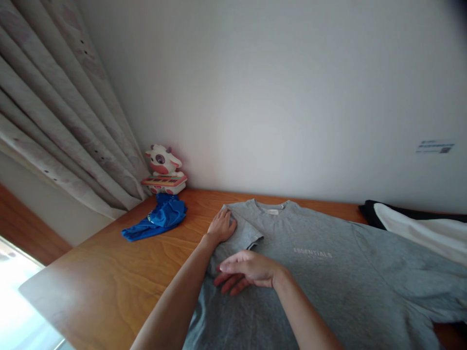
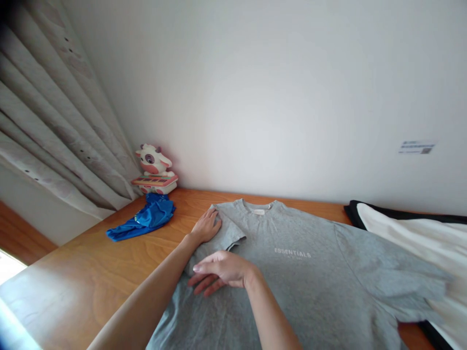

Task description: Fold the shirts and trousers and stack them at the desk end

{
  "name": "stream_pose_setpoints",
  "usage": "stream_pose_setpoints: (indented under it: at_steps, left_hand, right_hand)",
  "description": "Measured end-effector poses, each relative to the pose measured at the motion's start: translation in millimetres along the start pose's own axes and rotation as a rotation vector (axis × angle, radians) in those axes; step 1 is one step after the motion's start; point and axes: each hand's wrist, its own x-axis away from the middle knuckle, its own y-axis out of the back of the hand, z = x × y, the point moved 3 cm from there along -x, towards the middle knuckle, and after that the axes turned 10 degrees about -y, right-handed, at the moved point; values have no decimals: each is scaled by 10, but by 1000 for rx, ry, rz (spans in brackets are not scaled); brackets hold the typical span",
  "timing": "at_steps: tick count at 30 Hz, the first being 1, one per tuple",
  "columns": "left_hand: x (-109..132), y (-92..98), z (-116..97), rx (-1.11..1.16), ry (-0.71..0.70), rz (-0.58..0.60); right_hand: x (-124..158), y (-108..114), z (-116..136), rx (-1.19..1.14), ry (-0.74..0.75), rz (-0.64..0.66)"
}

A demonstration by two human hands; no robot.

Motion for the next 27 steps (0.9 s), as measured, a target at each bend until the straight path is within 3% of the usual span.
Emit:
stream_pose_setpoints:
  at_steps: [2, 5, 7, 10, 12, 14, 20, 27]
  left_hand:
    - [-20, -28, -3, 1, 1, 39]
    - [-30, -34, -32, -6, 15, 54]
    - [-8, 9, -75, -16, 26, 29]
    - [55, 97, -172, -25, 19, -20]
    - [97, 114, -255, -21, -6, -30]
    - [132, 79, -347, -14, -26, -28]
    - [188, -93, -528, -15, 44, 35]
    - [188, 89, -573, 18, -23, -55]
  right_hand:
    - [18, 87, 54, 133, 89, -129]
    - [20, 350, 114, 371, 289, -697]
    - [28, 522, 71, 403, 359, -1023]
    - [70, 722, -76, 547, 349, -1405]
    - [104, 802, -171, 703, 304, -1583]
    - [112, 851, -239, 805, 272, -1642]
    - [84, 905, -251, 860, 266, -1619]
    - [208, 811, -134, 921, 291, -1607]
